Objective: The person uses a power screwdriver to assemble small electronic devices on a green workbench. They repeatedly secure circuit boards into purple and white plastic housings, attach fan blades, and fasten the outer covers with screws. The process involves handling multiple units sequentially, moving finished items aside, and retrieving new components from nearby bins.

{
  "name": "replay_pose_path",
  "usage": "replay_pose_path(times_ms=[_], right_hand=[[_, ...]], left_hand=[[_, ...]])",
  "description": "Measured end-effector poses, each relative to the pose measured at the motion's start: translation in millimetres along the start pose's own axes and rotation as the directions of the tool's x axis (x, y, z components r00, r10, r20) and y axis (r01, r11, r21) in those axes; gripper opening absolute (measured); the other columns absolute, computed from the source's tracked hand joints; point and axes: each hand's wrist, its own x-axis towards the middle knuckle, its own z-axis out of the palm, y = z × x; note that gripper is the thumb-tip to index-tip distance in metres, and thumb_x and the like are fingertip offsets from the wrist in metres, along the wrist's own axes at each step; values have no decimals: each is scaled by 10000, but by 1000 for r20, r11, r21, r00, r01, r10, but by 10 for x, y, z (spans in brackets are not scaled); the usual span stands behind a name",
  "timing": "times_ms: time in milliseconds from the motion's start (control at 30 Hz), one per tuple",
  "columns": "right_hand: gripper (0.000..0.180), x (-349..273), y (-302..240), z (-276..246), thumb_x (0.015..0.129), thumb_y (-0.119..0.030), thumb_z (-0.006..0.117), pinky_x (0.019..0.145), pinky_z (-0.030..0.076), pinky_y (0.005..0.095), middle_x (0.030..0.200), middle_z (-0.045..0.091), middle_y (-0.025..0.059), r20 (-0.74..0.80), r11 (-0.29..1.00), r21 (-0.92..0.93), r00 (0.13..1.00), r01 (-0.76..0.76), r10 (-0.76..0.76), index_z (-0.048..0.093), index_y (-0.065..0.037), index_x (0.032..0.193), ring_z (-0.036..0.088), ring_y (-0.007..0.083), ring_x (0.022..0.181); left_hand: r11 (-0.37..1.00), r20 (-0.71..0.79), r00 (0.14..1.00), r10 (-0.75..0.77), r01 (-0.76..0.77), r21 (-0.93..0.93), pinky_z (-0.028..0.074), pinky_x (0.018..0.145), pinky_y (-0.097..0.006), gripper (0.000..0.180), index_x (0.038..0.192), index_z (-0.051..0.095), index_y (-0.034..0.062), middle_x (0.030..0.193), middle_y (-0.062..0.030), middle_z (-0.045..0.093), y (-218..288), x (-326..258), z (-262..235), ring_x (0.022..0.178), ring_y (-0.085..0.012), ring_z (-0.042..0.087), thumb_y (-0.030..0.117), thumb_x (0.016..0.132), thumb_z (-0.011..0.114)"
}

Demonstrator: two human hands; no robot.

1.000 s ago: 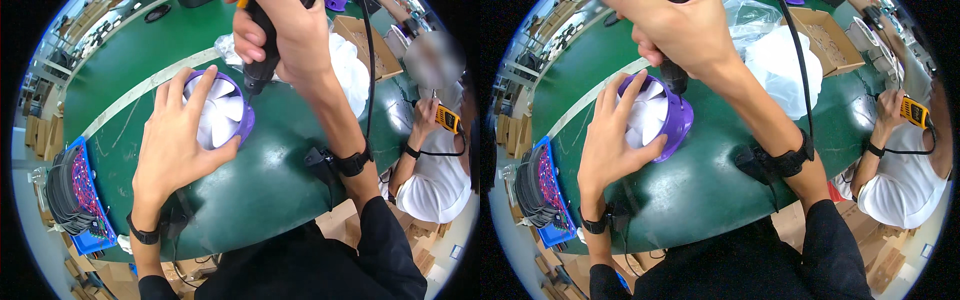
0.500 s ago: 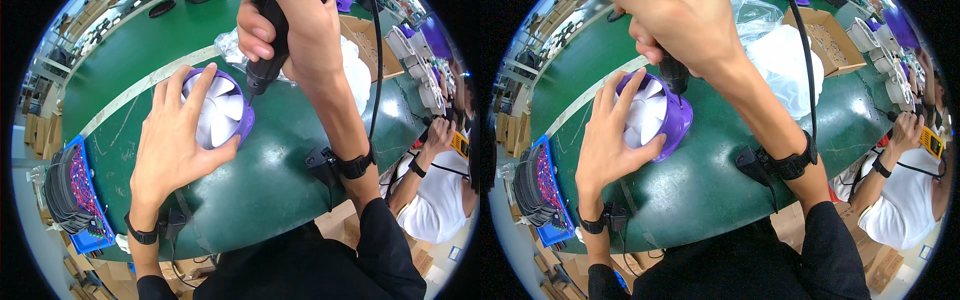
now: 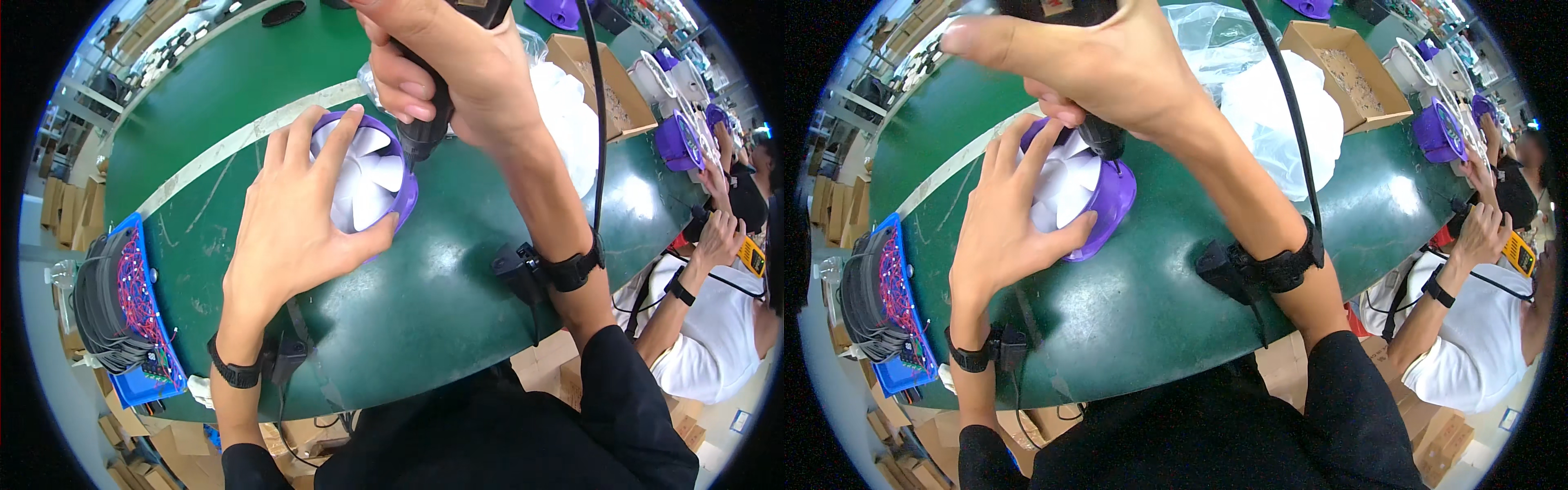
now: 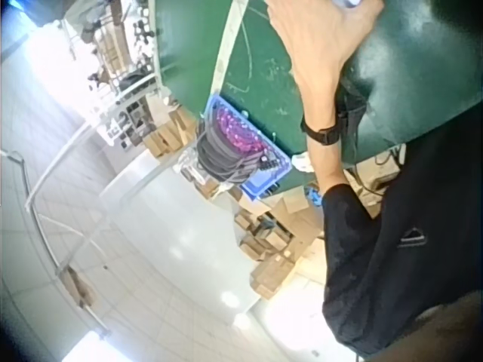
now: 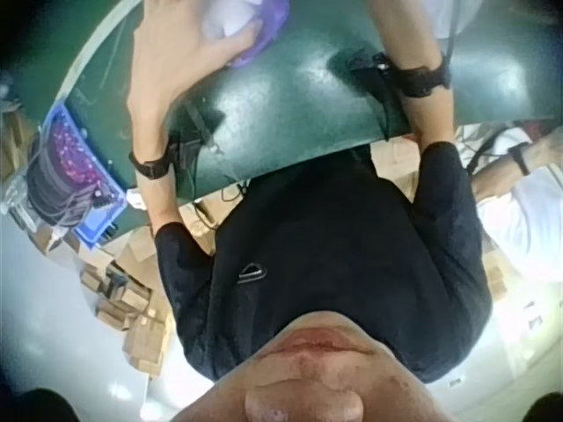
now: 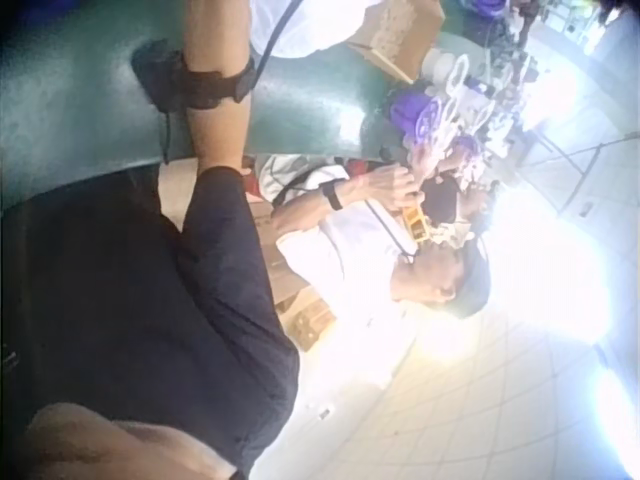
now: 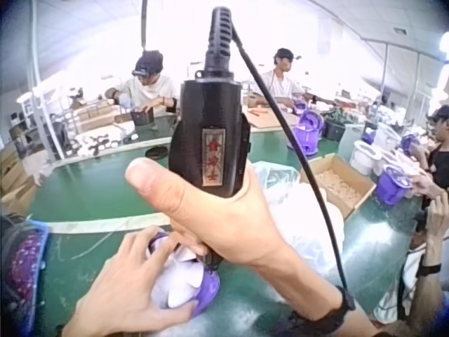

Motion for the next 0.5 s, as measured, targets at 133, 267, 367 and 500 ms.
replay_pose_path(times_ms=[133, 267, 367, 500], right_hand=[[401, -37, 24, 45, 944, -295, 792, 379, 337, 236, 533, 527, -25, -114, 998, 53, 993, 38, -32, 574, -104, 668, 456, 49, 407], [402, -15, 7, 42, 953, -296, 780, 380, 339, 233, 523, 524, -26, -142, 999, 36, 990, 2, 3, 572, -111, 664, 450, 47, 398], [404, -20, 40, 3, 954, -298, 778, 381, 341, 233, 513, 519, -28, -133, 994, 63, 988, 87, -78, 569, -114, 661, 448, 45, 393], [402, -29, 17, -19, 955, -290, 777, 381, 343, 234, 507, 514, -31, -134, 989, 54, 982, 141, -133, 565, -116, 660, 449, 47, 390]], left_hand=[[1000, 6, 1000, -12, 12, 0, 483, 1054, -492, 921, 1519, 476, 115, 1485, -211, 446, 15, 4, -27, 1328, -418, 489, 354, 698, 819], [1000, 11, 1000, -20, 20, 9, 479, 1061, -491, 933, 1524, 473, 116, 1480, -220, 453, 11, 1, -16, 1328, -424, 489, 354, 690, 816], [999, 25, 999, -30, 30, 13, 474, 1065, -496, 948, 1529, 469, 118, 1477, -229, 455, 18, 4, -25, 1328, -431, 491, 356, 679, 815], [1000, 27, 999, -23, 23, 12, 466, 1071, -503, 963, 1532, 466, 122, 1477, -241, 454, 39, 22, -32, 1331, -440, 489, 364, 670, 818]])
